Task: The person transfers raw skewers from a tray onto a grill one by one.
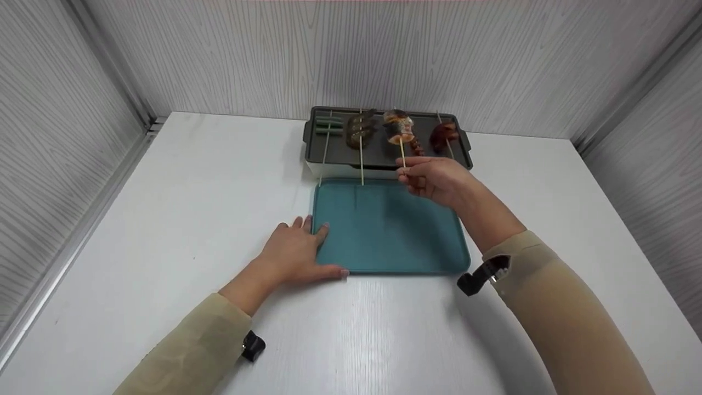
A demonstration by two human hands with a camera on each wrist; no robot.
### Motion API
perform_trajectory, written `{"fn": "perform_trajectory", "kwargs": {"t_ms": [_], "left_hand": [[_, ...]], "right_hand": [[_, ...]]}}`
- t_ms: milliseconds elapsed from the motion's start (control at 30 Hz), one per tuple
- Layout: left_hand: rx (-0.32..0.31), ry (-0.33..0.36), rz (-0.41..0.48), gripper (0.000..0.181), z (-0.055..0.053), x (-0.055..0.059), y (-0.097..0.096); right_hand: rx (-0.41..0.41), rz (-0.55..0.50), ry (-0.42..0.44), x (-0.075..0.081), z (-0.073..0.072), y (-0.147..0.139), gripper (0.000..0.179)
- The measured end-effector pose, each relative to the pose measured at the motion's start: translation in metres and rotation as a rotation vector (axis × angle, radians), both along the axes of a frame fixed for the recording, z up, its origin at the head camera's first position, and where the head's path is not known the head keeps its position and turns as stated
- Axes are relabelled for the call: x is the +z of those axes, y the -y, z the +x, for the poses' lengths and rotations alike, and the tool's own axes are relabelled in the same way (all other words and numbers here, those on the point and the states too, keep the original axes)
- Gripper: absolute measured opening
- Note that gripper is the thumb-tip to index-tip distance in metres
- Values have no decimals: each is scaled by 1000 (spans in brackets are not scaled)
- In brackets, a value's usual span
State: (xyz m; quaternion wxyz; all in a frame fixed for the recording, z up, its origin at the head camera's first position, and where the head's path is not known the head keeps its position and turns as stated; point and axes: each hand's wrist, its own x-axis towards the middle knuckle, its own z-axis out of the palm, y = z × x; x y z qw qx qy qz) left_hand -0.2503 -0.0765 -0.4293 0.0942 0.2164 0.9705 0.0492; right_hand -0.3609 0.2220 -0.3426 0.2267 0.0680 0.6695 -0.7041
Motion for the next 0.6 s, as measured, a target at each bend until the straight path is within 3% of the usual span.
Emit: {"fn": "perform_trajectory", "kwargs": {"t_ms": [600], "left_hand": [[4,17,-13,114,0,1,0]], "right_hand": [[-48,-55,74,-11,-16,12,42]]}}
